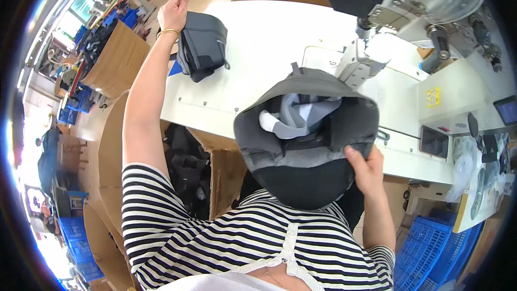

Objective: Stitching components of black shoes using a sewing machine.

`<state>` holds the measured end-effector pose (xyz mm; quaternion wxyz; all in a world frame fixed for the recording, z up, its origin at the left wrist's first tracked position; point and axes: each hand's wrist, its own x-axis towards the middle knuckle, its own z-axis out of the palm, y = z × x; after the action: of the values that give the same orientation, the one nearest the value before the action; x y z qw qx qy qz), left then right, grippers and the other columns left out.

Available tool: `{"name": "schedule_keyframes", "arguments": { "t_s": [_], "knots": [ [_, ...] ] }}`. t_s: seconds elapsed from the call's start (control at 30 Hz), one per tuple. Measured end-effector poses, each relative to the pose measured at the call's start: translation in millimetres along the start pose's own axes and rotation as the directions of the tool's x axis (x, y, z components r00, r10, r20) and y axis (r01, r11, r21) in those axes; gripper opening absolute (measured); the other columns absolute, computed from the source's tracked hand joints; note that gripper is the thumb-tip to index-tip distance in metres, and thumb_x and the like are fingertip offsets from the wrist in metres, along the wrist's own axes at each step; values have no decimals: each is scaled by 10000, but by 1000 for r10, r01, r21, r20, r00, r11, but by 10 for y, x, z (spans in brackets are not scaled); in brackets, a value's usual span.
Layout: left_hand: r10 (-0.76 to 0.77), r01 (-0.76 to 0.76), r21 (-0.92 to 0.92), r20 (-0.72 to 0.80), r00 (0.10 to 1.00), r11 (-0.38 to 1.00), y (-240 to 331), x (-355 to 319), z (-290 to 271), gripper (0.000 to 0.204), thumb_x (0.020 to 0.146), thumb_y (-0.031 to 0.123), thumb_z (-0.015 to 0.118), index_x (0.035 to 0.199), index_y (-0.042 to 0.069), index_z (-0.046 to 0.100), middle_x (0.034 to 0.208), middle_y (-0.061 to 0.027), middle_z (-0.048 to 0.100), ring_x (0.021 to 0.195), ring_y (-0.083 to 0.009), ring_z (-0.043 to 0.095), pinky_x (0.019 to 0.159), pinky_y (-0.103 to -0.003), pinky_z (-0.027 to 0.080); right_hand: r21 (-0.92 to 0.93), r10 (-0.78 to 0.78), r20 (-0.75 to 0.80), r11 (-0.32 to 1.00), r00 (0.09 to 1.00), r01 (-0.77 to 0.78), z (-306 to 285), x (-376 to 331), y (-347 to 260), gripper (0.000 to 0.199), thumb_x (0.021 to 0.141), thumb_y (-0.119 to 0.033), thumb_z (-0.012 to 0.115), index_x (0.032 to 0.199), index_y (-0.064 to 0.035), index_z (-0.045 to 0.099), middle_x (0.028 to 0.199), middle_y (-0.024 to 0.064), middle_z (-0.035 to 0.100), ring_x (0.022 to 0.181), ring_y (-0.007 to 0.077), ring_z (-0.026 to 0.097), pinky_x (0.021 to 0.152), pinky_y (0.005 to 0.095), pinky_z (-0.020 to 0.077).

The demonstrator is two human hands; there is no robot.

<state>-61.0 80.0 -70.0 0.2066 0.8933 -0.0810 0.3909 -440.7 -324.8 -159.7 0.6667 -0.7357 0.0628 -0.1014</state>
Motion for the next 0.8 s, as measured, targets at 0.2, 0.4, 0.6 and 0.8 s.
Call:
{"name": "schedule_keyframes", "arguments": {
  "t_s": [0.2, 0.4, 0.6, 0.8],
  "knots": [
    [114, -98, 365, -24, 993, 926, 364, 221, 229, 487, 834, 472, 548, 1086, 56, 556, 1078, -145, 592, 1095, -319, 496, 909, -475, 356, 143, -14, 85, 990, 996, 2, 6, 5, 53, 192, 868, -93, 602, 1012, 34, 582, 914, 29, 623, 823, 85, 539, 737, 242, 450],
    [48, -36, 299, -33, 998, 954, 818, -933, -82, 950, 679, 423, 728, 1419, 92, 233, 1470, -237, 101, 1356, -434, 59, 1024, -636, 130, 60, -37, 131, 998, 991, 30, -56, 77, 18, 151, 850, -103, 608, 922, 30, 612, 842, 35, 633, 772, 96, 545, 706, 257, 458],
    [55, -115, 211, 273, 960, 971, 457, -1156, -195, 928, 609, 272, 791, 1384, 75, 321, 1476, -204, 106, 1306, -428, 220, 1042, -462, 320, -33, -134, 278, 988, 951, 148, 16, 251, -145, 170, 855, -134, 597, 884, 33, 601, 794, 66, 621, 715, 136, 553, 675, 268, 454],
    [296, -344, 221, 222, 929, 913, 215, -1135, -289, 825, 660, 269, 769, 1365, 107, 371, 1471, -199, 171, 1314, -405, 227, 1068, -492, 223, -48, -225, 357, 965, 907, 258, 127, 527, -286, 214, 872, -196, 595, 874, 16, 568, 710, 63, 575, 635, 144, 520, 606, 280, 430]
  ]
}}
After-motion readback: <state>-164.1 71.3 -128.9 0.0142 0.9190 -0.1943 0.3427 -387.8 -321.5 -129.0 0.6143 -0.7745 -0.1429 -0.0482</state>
